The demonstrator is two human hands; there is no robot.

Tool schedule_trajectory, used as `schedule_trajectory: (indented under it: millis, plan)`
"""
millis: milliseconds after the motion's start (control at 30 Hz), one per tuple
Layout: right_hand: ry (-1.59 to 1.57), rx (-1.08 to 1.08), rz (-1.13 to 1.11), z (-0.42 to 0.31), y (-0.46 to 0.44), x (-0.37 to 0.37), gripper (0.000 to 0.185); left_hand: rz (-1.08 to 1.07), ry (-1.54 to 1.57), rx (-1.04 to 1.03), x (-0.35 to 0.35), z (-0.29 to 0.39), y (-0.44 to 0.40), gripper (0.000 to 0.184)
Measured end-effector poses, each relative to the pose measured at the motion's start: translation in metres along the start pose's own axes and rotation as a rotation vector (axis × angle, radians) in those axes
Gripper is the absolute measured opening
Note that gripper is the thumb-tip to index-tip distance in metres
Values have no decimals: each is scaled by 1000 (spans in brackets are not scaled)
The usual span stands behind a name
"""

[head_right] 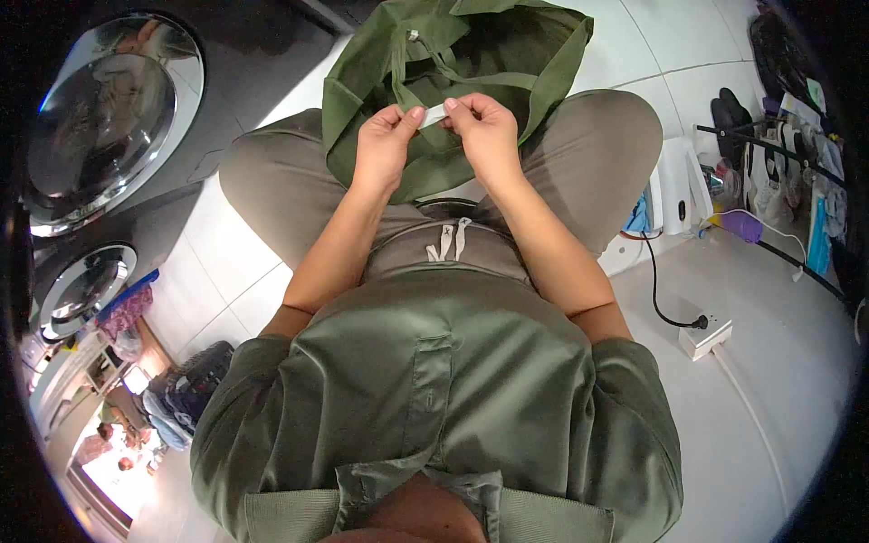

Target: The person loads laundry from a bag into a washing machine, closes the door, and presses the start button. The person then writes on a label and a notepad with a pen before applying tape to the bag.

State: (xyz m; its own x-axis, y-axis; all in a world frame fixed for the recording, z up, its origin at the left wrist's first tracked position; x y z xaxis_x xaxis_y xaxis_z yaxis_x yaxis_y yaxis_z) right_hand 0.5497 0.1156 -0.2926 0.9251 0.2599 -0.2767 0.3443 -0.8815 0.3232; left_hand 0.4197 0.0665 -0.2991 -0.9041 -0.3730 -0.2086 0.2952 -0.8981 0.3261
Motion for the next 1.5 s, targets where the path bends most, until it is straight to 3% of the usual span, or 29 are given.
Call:
schedule_trajectory:
  millis: [167, 300, 400, 467, 567, 867, 1033, 1200, 1500]
  plan:
    - [92, -50, -105, 0, -4, -4, 15, 6, 7, 3, 7, 5, 0, 20]
    - [72, -54, -20, -4, 0, -2, 20, -21, -5, -58, 4, 5, -2, 19]
    - [-87, -88, 62, -2, -2, 14, 18, 34, 73, -5, 9, -1, -1, 18]
    - [-40, -149, -95, 4, -4, 9, 18, -15, 284, 56, 2, -6, -1, 16]
    - [4, -154, -105, 8, -4, 5, 17, -43, 402, 178, -2, -14, 1, 15]
    - [-16, -171, -130, 12, -7, 1, 14, -122, 528, 235, -9, -16, 2, 11]
    - [-23, -154, -116, 11, -7, 2, 17, -131, 552, 266, -10, -23, 1, 8]
    - [-248, -124, -117, 0, -6, 6, 21, -126, 556, 273, -9, -26, -1, 7]
    - [-139, -173, -93, 3, -4, 6, 11, -146, 564, 271, -17, -19, -4, 10]
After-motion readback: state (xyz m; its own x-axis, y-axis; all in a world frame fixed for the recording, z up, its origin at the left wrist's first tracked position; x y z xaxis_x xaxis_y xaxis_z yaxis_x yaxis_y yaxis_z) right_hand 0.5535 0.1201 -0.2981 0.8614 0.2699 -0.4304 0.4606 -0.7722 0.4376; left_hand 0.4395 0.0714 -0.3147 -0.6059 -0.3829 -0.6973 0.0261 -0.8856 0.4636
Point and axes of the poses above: each hand's wrist, its own y-axis away from the middle knuckle, its own x-axis out of the back of the hand, z = x × y, the point moved 8 cm from there along -y, towards the middle knuckle, and after that the axes turned 4 degrees about -z, right-handed, at the moved point
